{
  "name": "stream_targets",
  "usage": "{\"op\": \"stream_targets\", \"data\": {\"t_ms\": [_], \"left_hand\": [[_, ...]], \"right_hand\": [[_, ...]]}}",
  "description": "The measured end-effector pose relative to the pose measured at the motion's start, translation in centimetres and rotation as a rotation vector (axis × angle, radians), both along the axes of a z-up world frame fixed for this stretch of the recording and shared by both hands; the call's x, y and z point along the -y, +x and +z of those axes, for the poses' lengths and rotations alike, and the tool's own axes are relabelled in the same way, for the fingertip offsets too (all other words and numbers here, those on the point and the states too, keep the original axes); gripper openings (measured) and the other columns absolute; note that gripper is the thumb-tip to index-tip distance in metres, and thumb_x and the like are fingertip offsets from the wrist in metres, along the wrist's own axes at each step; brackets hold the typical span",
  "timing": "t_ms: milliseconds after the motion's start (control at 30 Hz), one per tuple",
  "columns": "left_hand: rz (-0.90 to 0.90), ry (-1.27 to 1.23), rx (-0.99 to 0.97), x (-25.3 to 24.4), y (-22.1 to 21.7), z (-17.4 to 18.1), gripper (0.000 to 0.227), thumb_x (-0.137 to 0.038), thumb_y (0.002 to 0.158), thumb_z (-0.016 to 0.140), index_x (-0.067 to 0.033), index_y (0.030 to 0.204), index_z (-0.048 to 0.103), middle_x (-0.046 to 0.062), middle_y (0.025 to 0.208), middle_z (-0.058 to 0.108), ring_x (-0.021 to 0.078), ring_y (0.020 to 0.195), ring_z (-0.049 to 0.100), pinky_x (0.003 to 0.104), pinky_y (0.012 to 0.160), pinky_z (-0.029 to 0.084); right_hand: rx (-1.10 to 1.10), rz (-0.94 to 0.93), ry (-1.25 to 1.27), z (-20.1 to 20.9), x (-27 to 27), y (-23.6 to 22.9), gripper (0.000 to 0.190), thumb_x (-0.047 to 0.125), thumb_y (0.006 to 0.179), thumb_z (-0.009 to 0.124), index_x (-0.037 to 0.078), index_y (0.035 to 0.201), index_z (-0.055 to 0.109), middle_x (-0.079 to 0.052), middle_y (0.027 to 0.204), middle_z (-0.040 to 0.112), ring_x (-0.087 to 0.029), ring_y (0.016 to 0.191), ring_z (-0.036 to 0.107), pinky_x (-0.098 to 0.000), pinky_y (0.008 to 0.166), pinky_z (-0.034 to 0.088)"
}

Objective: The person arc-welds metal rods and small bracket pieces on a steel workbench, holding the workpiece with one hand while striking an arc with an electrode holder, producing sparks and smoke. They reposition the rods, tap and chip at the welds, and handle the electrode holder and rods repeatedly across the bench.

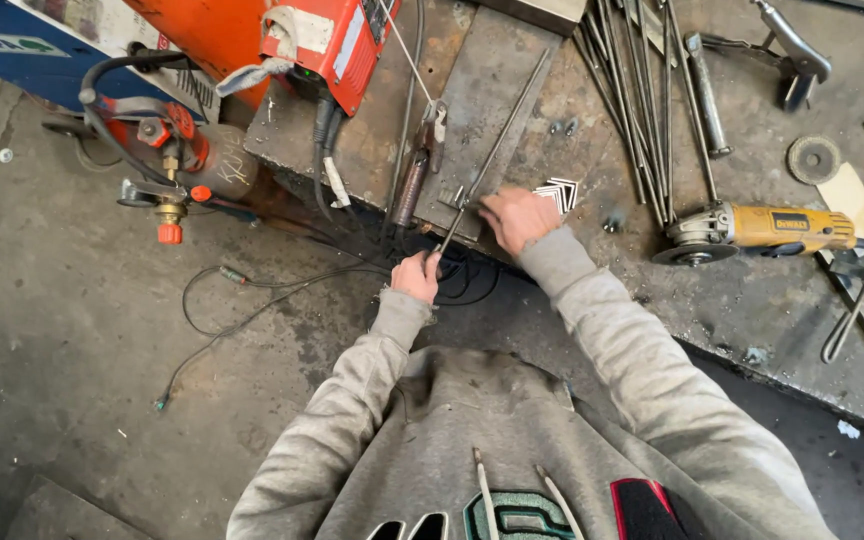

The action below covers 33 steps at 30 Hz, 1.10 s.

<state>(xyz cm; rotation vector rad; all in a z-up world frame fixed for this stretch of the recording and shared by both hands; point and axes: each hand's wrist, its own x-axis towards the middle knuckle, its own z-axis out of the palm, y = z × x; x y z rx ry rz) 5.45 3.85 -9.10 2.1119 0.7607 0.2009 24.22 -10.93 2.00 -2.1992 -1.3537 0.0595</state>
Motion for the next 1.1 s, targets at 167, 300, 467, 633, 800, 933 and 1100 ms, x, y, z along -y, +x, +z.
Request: {"op": "stream_targets", "data": {"t_ms": [167,300,467,633,800,933,1100], "left_hand": [[0.018,0.020,-0.009,-0.1,0.3,-0.2,0.036,-0.034,0.102,0.058,-0.0045,0.083,0.068,0.017,0.072,0.070,0.0432,0.075,0.068,0.052,0.069,0.053],[-0.025,0.130,0.053,0.3,-0.2,-1.2,0.036,-0.033,0.102,0.059,-0.0029,0.085,0.067,0.021,0.076,0.069,0.0478,0.077,0.065,0.056,0.070,0.051],[-0.018,0.119,0.053,-0.4,-0.4,-3.0,0.038,-0.034,0.102,0.057,-0.0031,0.083,0.067,0.021,0.076,0.069,0.0466,0.077,0.066,0.055,0.070,0.052],[-0.042,0.104,0.056,-0.5,0.0,-2.5,0.037,-0.034,0.102,0.055,-0.0032,0.084,0.068,0.019,0.074,0.070,0.0459,0.075,0.066,0.055,0.067,0.052],[0.010,-0.005,0.016,-0.6,0.8,0.8,0.043,-0.038,0.101,0.056,-0.0044,0.077,0.070,0.017,0.070,0.070,0.0408,0.071,0.069,0.051,0.068,0.054],[-0.011,-0.073,0.021,0.2,0.7,0.5,0.042,-0.038,0.100,0.057,-0.0047,0.079,0.071,0.017,0.070,0.070,0.0405,0.071,0.070,0.050,0.068,0.054],[-0.033,0.027,-0.005,-0.5,0.3,-0.5,0.043,-0.038,0.100,0.059,-0.0045,0.077,0.073,0.020,0.072,0.070,0.0431,0.074,0.068,0.051,0.069,0.053]], "right_hand": [[0.019,-0.093,0.010,-2.9,-0.3,0.1,0.017,0.025,0.093,0.071,0.009,0.098,0.074,-0.016,0.086,0.068,-0.040,0.079,0.066,-0.0504,0.066,0.052],[-0.054,-0.069,-0.025,-4.1,-0.4,0.0,0.019,0.027,0.094,0.069,0.008,0.095,0.073,-0.018,0.087,0.069,-0.042,0.082,0.067,-0.0511,0.071,0.053],[-0.109,-0.122,-0.018,-3.4,-0.4,-0.8,0.022,0.029,0.096,0.068,0.008,0.095,0.073,-0.019,0.089,0.069,-0.043,0.084,0.066,-0.0520,0.071,0.053],[-0.075,-0.149,-0.041,-1.7,0.1,-0.2,0.022,0.030,0.096,0.068,0.008,0.094,0.072,-0.018,0.089,0.068,-0.043,0.085,0.066,-0.0521,0.070,0.052],[0.012,-0.303,-0.052,-1.2,-0.3,-2.0,0.019,0.029,0.096,0.069,0.010,0.093,0.072,-0.015,0.089,0.067,-0.040,0.084,0.067,-0.0520,0.068,0.051],[0.063,-0.376,-0.062,-0.8,0.7,-3.3,0.016,0.027,0.094,0.070,0.011,0.095,0.073,-0.014,0.087,0.068,-0.038,0.082,0.067,-0.0514,0.064,0.051],[0.084,-0.499,0.137,1.6,1.4,-1.6,0.015,0.024,0.100,0.069,0.010,0.103,0.073,-0.015,0.092,0.071,-0.038,0.083,0.068,-0.0485,0.071,0.054]]}}
